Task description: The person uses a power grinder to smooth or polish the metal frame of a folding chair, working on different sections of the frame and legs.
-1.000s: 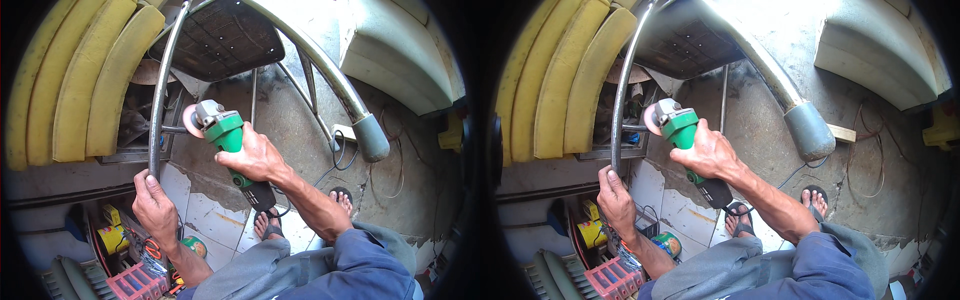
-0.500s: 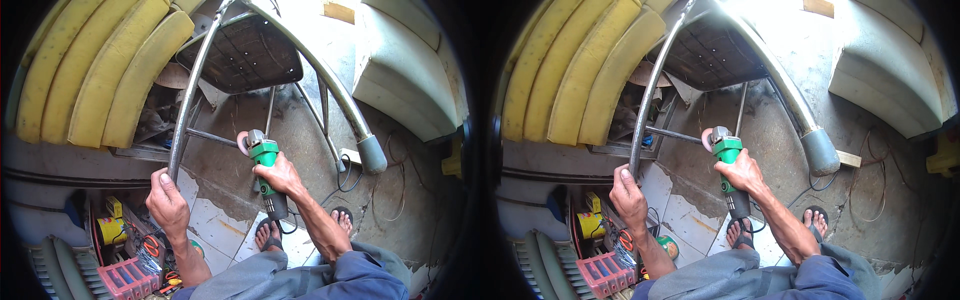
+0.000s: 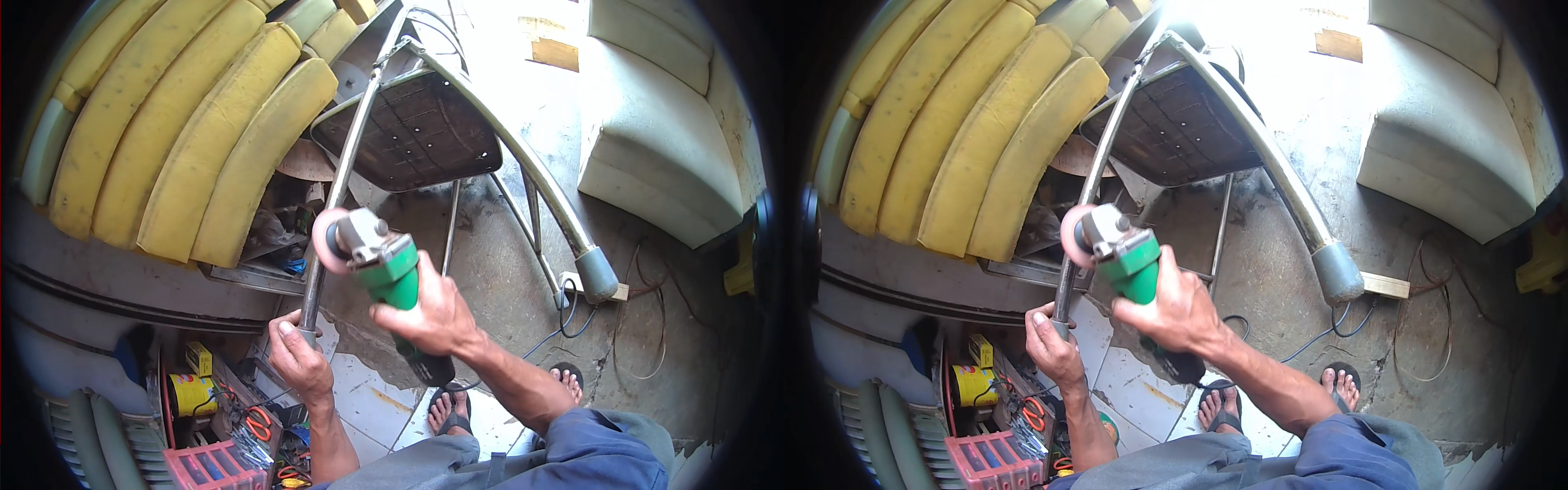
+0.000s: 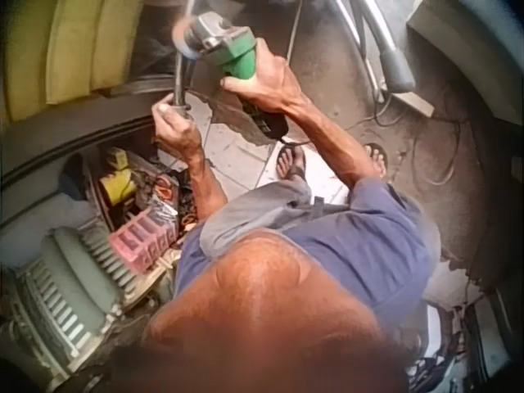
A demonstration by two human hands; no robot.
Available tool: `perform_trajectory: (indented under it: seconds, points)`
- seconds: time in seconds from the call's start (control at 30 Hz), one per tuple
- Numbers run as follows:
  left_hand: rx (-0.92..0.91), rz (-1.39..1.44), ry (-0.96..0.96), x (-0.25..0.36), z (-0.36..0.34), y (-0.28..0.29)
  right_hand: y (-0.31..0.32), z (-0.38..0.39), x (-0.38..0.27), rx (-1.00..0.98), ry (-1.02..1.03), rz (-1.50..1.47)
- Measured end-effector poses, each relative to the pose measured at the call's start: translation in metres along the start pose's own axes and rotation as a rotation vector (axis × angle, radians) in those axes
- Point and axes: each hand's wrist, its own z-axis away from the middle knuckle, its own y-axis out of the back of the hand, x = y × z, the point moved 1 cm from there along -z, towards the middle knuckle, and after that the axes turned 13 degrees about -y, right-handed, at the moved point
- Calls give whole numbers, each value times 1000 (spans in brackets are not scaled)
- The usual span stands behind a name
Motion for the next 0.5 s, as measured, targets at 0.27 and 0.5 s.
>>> perform_trajectory:
  seconds: [0.27,0.5]
  points:
    - [-12,-80,-8,6,-1,3,24,-54,-17,58,16,50]
    - [-50,-120,-35,6,-2,4,5,-10,1,9,-8,92]
